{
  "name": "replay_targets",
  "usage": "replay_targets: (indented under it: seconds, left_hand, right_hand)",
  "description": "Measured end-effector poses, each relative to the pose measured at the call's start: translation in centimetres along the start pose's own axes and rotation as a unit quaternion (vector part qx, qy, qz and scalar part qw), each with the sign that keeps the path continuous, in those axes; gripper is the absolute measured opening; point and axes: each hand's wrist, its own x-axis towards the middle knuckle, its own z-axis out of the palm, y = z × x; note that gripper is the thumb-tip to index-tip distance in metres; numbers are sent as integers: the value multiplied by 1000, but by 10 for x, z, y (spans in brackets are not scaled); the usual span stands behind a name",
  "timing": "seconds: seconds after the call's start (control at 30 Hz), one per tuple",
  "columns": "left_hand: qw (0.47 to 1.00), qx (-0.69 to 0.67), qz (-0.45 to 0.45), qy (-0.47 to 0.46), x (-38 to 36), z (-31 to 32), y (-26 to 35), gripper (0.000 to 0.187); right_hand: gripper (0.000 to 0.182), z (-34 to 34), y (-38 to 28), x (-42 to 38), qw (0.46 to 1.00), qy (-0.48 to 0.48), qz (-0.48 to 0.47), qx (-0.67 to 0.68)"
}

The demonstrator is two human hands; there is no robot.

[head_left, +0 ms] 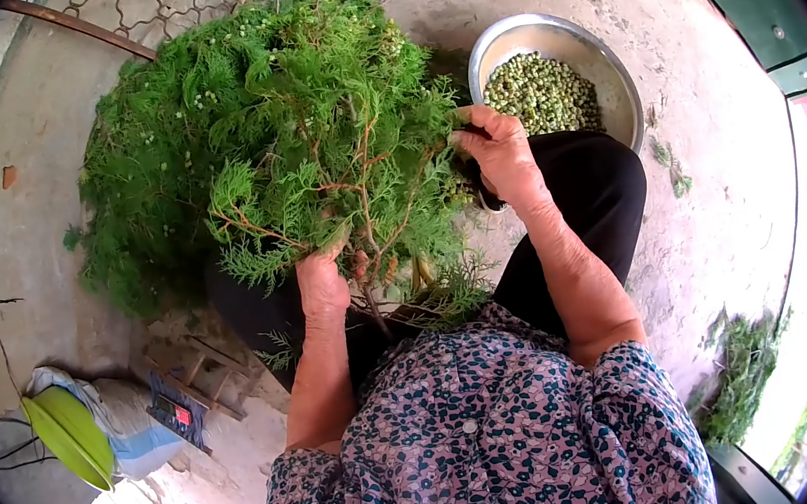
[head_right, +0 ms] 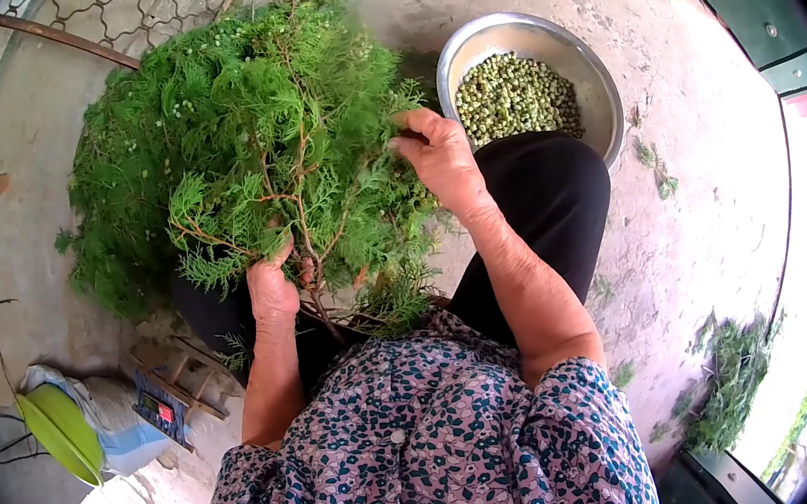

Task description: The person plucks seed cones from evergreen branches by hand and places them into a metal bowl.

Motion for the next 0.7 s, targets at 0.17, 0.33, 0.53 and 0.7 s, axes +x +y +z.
replay_targets:
  seconds: [0.17, 0.33, 0.53, 0.7]
  left_hand:
    - [999, -41, -14, 23, 3, 2, -1, 25]
    - [998, -55, -7, 29, 5, -1, -4, 26]
    - [996, -88, -5, 14, 7, -8, -4, 34]
    - [998, -68, 0, 5, 3, -3, -1, 38]
  right_hand:
    - [20, -1, -21, -4, 949, 89, -157, -260]
    - [17, -4, -4, -4, 988, 147, 20, -37]
    - [19, -59, -20, 20, 914, 320, -195, -156]
    - [33, -85, -26, 25, 781, 426, -140, -434]
